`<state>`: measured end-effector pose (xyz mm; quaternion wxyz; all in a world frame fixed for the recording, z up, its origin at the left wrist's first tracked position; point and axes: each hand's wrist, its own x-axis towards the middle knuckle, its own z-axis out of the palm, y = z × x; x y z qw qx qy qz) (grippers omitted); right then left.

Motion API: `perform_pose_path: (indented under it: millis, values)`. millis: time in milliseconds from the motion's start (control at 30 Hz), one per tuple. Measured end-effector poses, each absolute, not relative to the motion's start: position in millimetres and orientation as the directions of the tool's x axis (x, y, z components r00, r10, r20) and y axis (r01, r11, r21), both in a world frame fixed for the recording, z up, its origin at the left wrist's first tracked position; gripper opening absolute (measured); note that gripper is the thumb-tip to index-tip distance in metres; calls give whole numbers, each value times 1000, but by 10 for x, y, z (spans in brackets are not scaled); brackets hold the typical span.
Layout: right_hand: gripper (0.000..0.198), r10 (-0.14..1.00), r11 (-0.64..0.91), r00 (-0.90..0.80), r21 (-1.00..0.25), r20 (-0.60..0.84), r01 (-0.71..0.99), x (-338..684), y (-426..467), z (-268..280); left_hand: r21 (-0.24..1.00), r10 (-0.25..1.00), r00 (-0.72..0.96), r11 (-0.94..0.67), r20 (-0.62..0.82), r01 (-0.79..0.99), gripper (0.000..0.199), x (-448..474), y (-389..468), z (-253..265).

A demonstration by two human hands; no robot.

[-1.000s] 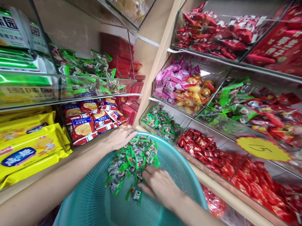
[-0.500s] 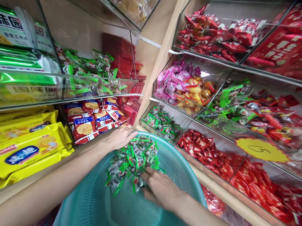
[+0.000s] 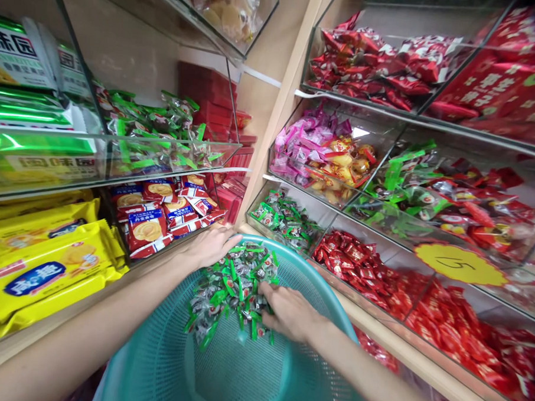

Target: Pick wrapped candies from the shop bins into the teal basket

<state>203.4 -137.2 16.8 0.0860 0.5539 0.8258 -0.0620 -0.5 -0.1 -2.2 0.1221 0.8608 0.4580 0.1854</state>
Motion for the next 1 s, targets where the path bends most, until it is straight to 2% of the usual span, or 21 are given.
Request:
perform_pose_path:
  millis: [167, 333, 500, 633, 767, 833, 900, 1000]
  values:
    - [18, 889, 433, -423, 24, -177, 901, 2013, -1340, 188, 367, 830, 516, -557, 211, 745, 65, -2, -3, -25]
    - [14, 898, 425, -417, 34, -142, 904, 1988, -1320, 153, 373, 827, 518, -561, 216, 740, 67, -5, 10, -37]
    - [13, 897, 423, -408, 61, -172, 904, 1924, -1313, 98, 376, 831, 514, -556, 214, 742, 66, -3, 23, -47]
    - [17, 910, 392, -372, 89, -182, 916, 1867, -1314, 84, 373, 829, 516, -558, 214, 742, 65, 1, 21, -41]
    - [30, 920, 378, -368, 54, -134, 924, 1927, -1370, 169, 369, 830, 520, -557, 203, 744, 65, -4, 14, -26]
    - [30, 924, 370, -364, 33, -117, 928, 2004, -1438, 228, 370, 828, 521, -559, 205, 742, 65, -9, 11, -26]
    - [26, 906, 388, -385, -21, -172, 921, 2085, -1528, 259, 366, 825, 523, -564, 214, 741, 65, -10, 10, -27]
    - [18, 808, 422, -452, -163, -379, 892, 2154, -1666, 220, 362, 824, 523, -566, 218, 740, 64, -2, 10, -23]
